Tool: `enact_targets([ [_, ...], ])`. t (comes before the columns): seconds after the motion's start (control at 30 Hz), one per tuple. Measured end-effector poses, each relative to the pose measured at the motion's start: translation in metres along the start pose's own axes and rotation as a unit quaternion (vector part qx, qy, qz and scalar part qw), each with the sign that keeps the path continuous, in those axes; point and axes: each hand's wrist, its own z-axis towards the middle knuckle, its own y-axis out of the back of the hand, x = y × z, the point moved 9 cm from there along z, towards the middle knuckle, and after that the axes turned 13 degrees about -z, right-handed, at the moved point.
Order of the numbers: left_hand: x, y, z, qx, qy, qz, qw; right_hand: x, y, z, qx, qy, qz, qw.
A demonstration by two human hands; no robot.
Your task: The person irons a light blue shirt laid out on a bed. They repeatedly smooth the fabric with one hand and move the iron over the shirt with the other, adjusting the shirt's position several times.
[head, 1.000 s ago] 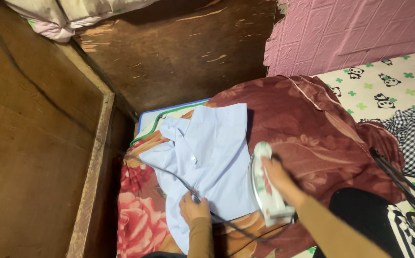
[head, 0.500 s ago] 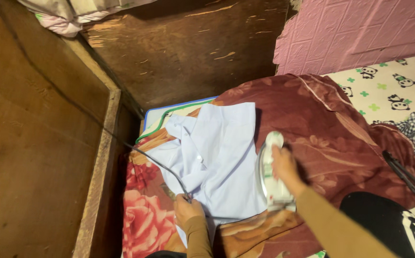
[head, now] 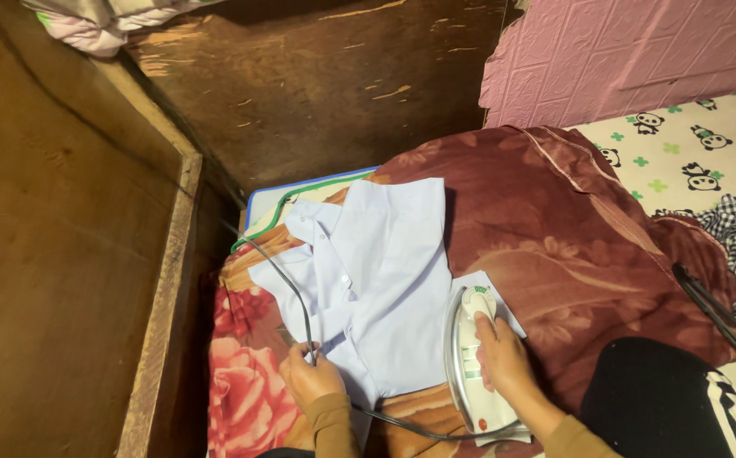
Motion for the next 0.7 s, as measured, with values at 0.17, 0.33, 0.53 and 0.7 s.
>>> enact_targets([
  [0.17, 0.001, -0.012, 0.001, 0.014, 0.007, -0.009, 1.0, 0.036, 0.005, 0.047, -0.064, 0.08, -0.016, 0.995],
  [0.33, -0.016, -0.006, -0.003, -0.013, 0.007, 0.054, 0.998, 0.088, 0.01, 0.107, -0.066, 0.109, -0.046, 0.991],
  [0.53, -0.036, -0.03, -0.024, 0.054, -0.091, -0.133, 0.985, 0.071, 0.007, 0.075, -0.04, 0.096, -0.023, 0.994],
  [0.7, 0.024, -0.129, -0.061, 0.338, 0.187, -0.342, 0.857, 0.004, -0.001, 0.006, -0.023, 0.036, -0.02, 0.999],
])
